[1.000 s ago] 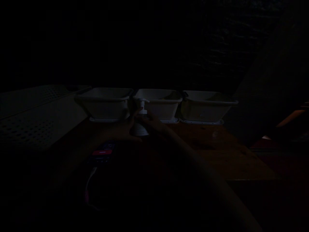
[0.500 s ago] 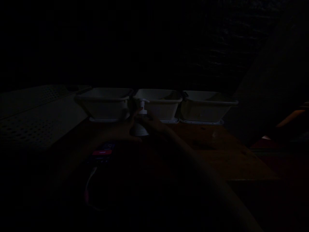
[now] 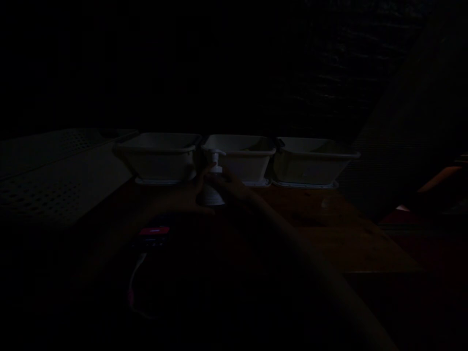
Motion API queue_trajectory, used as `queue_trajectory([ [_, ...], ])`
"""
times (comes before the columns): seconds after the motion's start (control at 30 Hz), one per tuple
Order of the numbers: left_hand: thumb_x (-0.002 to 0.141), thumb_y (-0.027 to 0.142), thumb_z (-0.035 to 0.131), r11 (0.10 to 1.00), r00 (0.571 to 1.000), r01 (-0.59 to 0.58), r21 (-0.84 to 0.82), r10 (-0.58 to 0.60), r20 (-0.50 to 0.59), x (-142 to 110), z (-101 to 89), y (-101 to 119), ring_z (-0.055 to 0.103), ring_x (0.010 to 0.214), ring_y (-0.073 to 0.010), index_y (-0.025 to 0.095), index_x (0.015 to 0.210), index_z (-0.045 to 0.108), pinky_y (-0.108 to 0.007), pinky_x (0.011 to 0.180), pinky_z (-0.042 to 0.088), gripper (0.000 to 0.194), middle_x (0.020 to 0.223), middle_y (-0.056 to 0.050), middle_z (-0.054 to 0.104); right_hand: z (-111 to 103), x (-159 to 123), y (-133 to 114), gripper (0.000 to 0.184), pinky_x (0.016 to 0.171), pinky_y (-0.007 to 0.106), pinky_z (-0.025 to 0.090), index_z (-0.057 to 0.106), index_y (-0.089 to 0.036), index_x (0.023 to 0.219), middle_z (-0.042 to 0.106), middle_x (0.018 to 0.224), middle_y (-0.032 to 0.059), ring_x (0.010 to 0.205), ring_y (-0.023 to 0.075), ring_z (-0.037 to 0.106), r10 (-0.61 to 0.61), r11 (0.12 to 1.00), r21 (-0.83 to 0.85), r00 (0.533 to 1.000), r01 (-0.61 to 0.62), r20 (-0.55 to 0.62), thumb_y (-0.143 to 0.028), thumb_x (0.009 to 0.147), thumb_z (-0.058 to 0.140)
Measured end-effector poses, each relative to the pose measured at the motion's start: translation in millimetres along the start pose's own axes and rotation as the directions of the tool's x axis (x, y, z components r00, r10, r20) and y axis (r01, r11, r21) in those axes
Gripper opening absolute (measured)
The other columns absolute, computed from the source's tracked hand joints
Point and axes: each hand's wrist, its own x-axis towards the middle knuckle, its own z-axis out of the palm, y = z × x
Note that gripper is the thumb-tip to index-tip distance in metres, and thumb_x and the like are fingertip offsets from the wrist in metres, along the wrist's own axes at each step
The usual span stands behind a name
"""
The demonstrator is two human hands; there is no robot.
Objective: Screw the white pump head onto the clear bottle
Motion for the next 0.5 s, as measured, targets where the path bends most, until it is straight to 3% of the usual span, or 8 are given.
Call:
queue_trajectory([
  [0.13, 0.072, 0.062, 0.072, 1.0, 1.0, -0.023, 0.018, 0.023, -0.01, -0.2, -0.6, 0.6, 0.044, 0.137, -0.0386, 0.02, 0.154, -0.017, -0.045, 0.101, 0.043, 0.128, 0.154, -0.025, 0.035, -1.3, 1.0, 3.6, 0.039, 0.094, 0.039, 0.053, 0.062, -0.017, 0.111, 0.069, 0.111, 0.0091, 0.104, 0.0228, 0.064, -0.03, 0.999, -0.018, 1.0, 0.03, 0.0, -0.044, 0.083, 0.067],
  [0.5, 0.071, 0.065, 0.072, 1.0, 1.0, 0.015, 0.008, -0.015, 0.001, -0.1, -0.3, -1.0, 0.043, 0.137, -0.0408, 0.02, 0.154, -0.019, -0.049, 0.102, 0.043, 0.131, 0.154, -0.025, 0.036, -0.7, 1.8, 1.9, 0.034, 0.098, 0.042, 0.052, 0.062, -0.018, 0.109, 0.069, 0.11, 0.0095, 0.105, 0.0234, 0.064, -0.063, 0.998, -0.017, 0.997, 0.064, 0.033, -0.043, 0.087, 0.064],
])
